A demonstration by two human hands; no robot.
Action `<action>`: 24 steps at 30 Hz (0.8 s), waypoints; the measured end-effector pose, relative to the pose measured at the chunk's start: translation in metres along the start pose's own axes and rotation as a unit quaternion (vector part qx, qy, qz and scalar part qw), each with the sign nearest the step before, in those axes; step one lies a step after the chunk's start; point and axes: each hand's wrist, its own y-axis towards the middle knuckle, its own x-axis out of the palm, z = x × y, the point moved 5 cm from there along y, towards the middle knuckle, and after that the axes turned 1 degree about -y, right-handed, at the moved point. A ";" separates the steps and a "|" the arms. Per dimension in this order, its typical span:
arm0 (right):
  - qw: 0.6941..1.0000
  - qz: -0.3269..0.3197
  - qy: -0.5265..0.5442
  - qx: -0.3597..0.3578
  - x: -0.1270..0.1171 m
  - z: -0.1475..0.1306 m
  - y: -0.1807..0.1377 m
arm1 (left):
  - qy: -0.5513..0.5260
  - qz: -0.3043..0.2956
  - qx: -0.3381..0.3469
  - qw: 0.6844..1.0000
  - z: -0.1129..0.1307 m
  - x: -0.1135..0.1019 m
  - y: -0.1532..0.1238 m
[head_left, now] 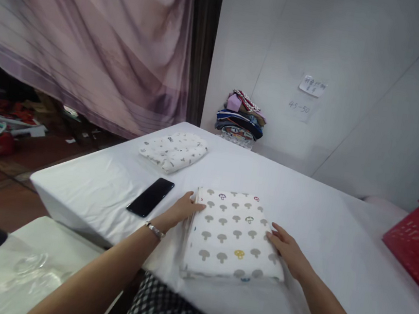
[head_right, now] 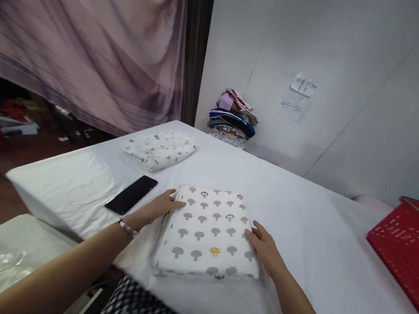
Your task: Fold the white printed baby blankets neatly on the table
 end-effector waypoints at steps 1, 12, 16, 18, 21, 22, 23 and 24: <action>1.000 -0.011 0.011 0.017 0.002 0.000 0.000 | -0.004 0.010 0.009 1.000 0.000 0.001 0.001; 0.988 -0.134 0.069 0.043 0.017 -0.010 0.012 | -0.058 0.006 -0.016 0.998 -0.009 0.004 -0.008; 0.979 -0.170 0.086 0.071 0.024 -0.008 0.015 | -0.048 -0.026 -0.055 0.997 -0.008 -0.003 -0.017; 0.976 -0.179 0.100 0.077 0.027 -0.007 0.015 | -0.050 -0.030 -0.074 0.996 -0.010 -0.003 -0.020; 0.969 -0.190 0.143 0.071 0.031 -0.010 0.014 | -0.105 -0.044 -0.068 0.991 -0.007 0.003 -0.023; 0.967 -0.190 0.156 0.063 0.031 -0.012 0.013 | -0.125 -0.038 -0.054 0.990 -0.004 0.005 -0.022; 0.966 -0.188 0.167 0.055 0.031 -0.016 0.012 | -0.137 -0.025 -0.037 0.990 0.000 0.006 -0.021; 0.966 -0.185 0.174 0.045 0.030 -0.020 0.013 | -0.142 -0.010 -0.017 0.990 0.005 0.007 -0.018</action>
